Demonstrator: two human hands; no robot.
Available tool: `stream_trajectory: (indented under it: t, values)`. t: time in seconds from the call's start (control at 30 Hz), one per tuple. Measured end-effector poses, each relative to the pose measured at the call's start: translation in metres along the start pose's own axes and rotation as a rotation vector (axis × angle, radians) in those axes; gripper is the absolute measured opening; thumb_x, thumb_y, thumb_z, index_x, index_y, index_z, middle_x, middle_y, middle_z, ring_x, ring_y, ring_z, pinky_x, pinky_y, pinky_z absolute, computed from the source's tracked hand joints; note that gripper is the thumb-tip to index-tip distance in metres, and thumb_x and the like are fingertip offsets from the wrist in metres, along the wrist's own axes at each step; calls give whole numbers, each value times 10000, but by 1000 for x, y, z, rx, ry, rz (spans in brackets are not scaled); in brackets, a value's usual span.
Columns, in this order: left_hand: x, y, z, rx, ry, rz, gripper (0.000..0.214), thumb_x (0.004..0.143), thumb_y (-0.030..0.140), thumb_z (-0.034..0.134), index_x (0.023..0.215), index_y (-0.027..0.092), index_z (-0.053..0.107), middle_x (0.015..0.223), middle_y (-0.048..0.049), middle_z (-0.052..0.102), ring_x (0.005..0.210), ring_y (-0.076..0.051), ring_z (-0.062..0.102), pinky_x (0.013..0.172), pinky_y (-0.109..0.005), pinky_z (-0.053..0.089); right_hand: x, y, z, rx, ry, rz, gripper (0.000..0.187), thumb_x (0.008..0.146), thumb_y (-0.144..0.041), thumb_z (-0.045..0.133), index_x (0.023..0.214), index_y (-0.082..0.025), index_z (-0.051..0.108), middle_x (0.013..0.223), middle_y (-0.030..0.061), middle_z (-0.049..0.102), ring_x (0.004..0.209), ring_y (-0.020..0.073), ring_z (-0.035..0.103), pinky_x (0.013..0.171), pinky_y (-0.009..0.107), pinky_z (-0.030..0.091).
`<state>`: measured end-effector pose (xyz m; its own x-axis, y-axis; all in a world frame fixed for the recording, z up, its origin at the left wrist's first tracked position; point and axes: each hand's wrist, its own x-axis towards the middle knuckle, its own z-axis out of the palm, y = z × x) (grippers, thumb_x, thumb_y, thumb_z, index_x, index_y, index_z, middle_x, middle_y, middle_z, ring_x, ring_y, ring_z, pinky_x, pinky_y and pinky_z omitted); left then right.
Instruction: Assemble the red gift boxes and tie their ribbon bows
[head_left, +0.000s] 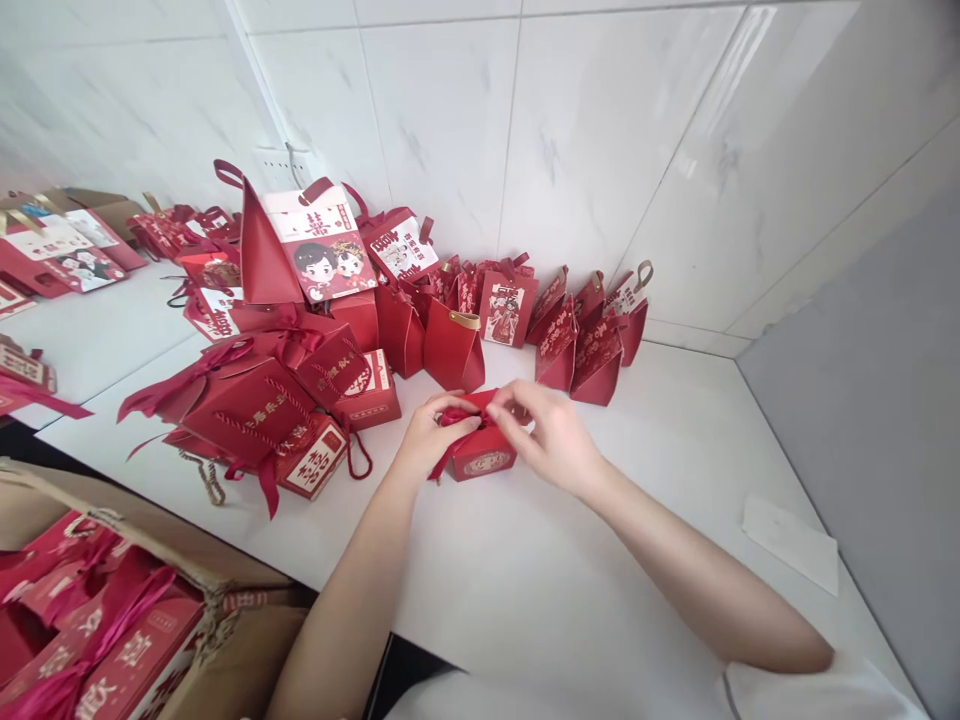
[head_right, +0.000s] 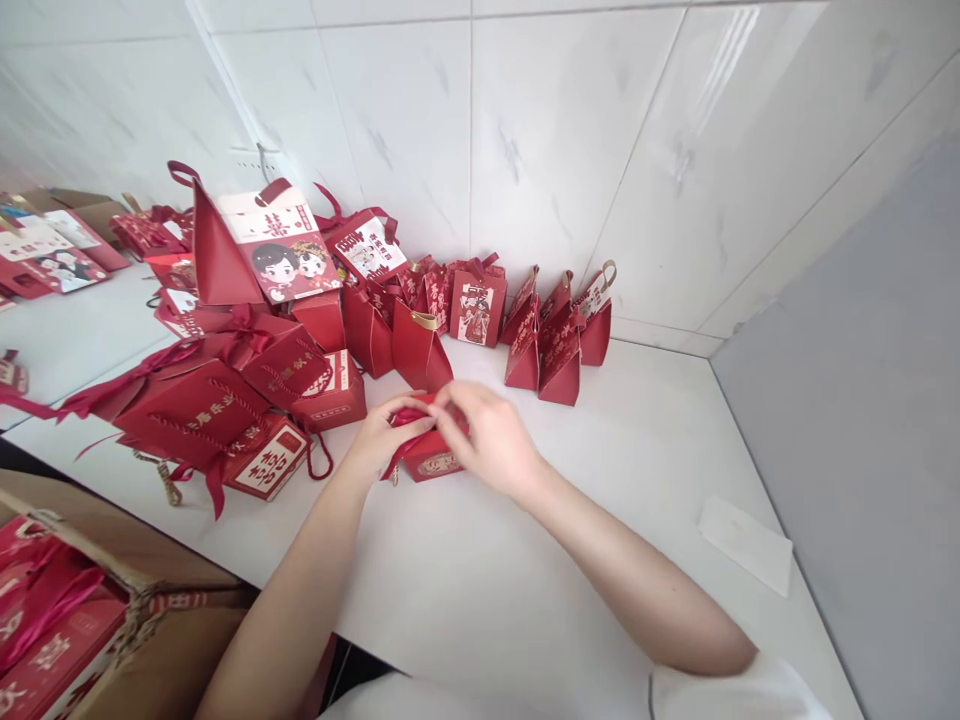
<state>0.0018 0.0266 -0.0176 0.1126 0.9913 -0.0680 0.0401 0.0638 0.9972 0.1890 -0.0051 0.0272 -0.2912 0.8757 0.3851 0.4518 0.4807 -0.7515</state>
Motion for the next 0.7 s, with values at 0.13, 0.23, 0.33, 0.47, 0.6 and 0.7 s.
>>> stream_trajectory:
  t: [0.13,0.23,0.33,0.47,0.6,0.7]
  values:
    - [4,-2,-3,-261,-95,-64,599,658,343,808,1224,259,632,1162,-65,678,1038,-240,655,910,-347,509,-39,-20,26,548,-399,261,284,944,-415,529,1185,-267,551,1132,48,624,841,153,641,727,296,507]
    - [6,-2,-5,-297,-26,-91,613,699,390,777,1272,274,594,1081,-38,681,956,-191,664,861,-296,505,-56,-18,47,684,-500,387,511,922,-464,561,1405,-374,421,1424,62,430,958,157,623,815,338,519]
    - [6,-3,-6,-211,107,-72,493,712,452,756,1140,226,658,868,-2,654,806,-141,645,780,-250,489,-60,-18,54,692,-533,405,586,915,-515,555,1458,-435,348,1503,43,336,1104,186,554,917,379,484]
    - [4,-6,-9,-69,286,22,453,737,570,686,977,187,687,808,-13,632,778,-162,627,741,-269,487,-59,-22,46,774,-587,461,572,905,-523,572,1439,-390,416,1495,43,392,1295,231,439,1028,422,400]
    - [2,-4,-18,56,294,79,533,827,666,511,1012,199,693,905,-53,644,923,-216,624,824,-317,489,-61,-29,38,902,-602,577,569,884,-500,617,1410,-336,476,1517,53,398,1384,262,367,1074,449,354]
    - [-1,1,-25,58,154,112,532,852,633,506,1180,234,634,1104,-72,634,1090,-236,593,941,-339,462,-64,-35,42,946,-591,653,618,860,-478,658,1428,-380,434,1572,15,313,1457,237,248,1138,442,267]
